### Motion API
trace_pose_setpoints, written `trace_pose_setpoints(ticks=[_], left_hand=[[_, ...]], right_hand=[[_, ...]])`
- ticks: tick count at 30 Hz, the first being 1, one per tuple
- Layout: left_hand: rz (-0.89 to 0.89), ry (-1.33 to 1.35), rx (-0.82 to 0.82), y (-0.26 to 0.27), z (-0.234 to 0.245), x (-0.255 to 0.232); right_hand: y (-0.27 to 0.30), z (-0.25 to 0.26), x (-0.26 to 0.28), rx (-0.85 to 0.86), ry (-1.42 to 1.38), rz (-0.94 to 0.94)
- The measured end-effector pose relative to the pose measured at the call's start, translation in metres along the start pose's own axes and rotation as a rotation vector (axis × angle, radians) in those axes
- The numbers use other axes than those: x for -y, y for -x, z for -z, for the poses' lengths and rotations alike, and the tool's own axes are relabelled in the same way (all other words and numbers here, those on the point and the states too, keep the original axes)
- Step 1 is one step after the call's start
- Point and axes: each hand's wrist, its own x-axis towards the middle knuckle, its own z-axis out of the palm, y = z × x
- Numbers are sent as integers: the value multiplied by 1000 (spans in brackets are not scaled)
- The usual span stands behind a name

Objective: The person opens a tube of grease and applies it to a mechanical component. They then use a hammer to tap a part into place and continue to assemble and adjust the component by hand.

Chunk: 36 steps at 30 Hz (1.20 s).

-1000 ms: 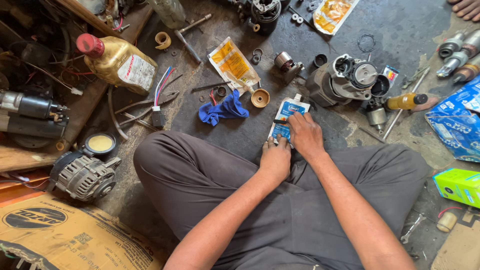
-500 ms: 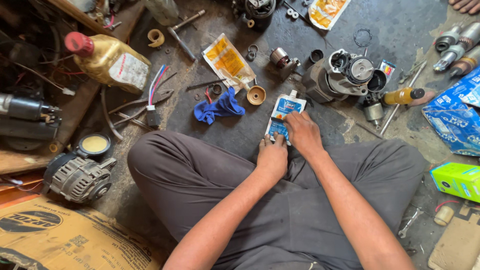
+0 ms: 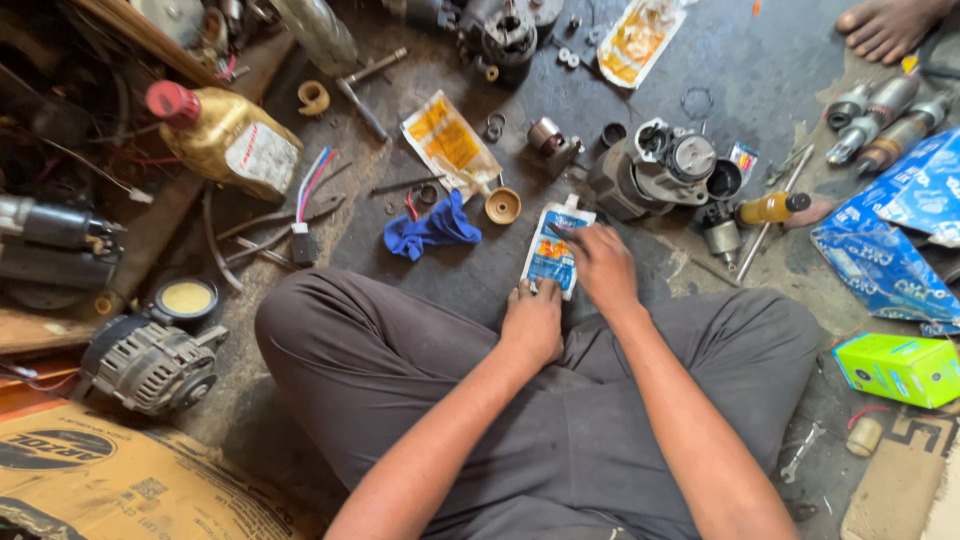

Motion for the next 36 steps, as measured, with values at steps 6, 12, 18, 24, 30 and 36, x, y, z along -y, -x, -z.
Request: trace_pose_setpoints(ticks=[6,12,18,24,30,36], left_hand=[[-27,-44,-87,1,-16,-3],[-31,-64,-78,0,-22,0],[-37,-98,-16,4,-21,-1],[-22,-11,59,17,-17,0],[-30,-16,53,14,-16,-1],[17,43,54,12,-12,0]], right_hand=[[26,9,0,148,9,46],[12,-7,-5,91,76,55],[0,-5,-4,38,31,-3],[8,32,-6,64,-193,-143],[28,54,5,364,329,62],[21,39,7,413,511,296]])
